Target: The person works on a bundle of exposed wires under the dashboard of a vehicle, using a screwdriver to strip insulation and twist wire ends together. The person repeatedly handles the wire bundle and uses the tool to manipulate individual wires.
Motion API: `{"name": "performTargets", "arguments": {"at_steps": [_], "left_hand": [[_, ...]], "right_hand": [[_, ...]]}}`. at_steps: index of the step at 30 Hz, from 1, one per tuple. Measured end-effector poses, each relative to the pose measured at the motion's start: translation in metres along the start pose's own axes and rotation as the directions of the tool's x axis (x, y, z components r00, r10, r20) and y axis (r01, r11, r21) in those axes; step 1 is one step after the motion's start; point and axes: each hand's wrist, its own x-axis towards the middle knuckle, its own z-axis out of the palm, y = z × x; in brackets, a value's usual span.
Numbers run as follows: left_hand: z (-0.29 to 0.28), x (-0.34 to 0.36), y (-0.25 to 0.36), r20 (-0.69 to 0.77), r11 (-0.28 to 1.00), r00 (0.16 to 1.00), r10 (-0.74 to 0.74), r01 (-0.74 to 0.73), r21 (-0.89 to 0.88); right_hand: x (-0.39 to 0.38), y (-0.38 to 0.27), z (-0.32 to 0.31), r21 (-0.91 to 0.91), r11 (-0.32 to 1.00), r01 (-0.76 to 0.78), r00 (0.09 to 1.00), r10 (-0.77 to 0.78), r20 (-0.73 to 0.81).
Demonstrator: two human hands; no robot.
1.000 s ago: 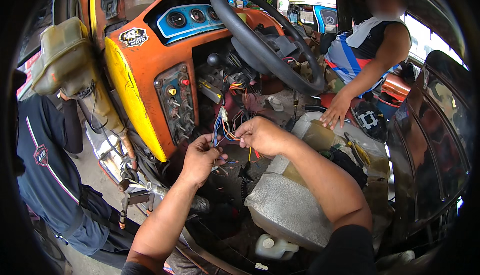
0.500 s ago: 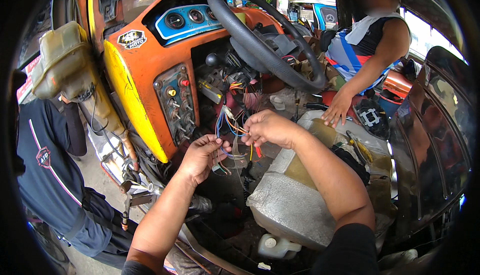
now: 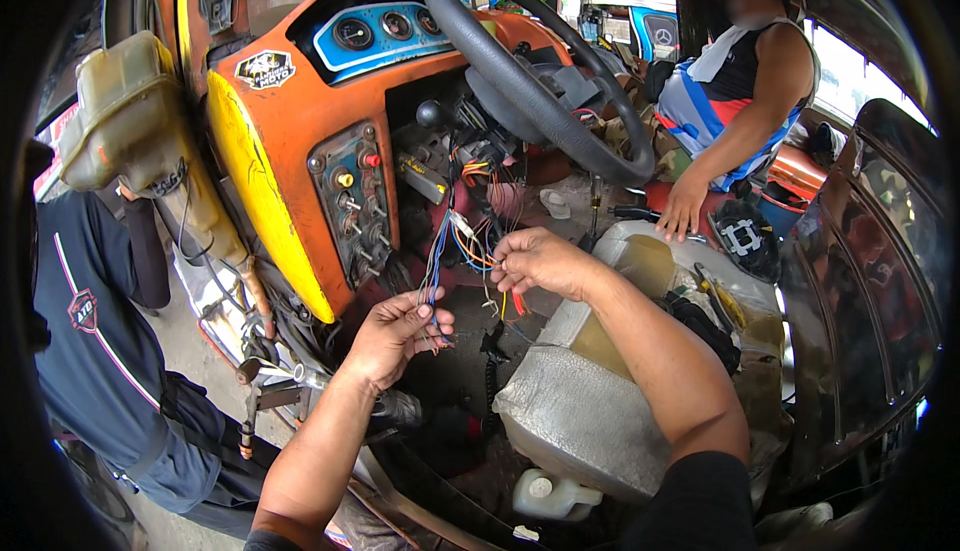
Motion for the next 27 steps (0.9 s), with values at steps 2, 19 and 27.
{"name": "performTargets", "arguments": {"at_steps": [2, 19, 27], "left_hand": [[0.001, 0.000, -0.005, -0.026, 1.000, 1.000, 0.013, -0.013, -0.003], [0.000, 0.043, -0.057, -0.077, 0.986, 0.991, 0.107, -0.115, -0.120], [0.020, 0.062, -0.052, -0.119, 0.988, 0.991, 0.066, -0.081, -0.130]], "right_hand": [[0.007, 0.013, 0.002, 0.025, 0.998, 0.050, 0.999, -0.049, -0.019], [0.032, 0.064, -0.010, 0.192, 0.949, 0.251, 0.968, -0.249, -0.035], [0.033, 0.067, -0.023, 0.165, 0.949, 0.268, 0.963, -0.268, -0.018]]}}
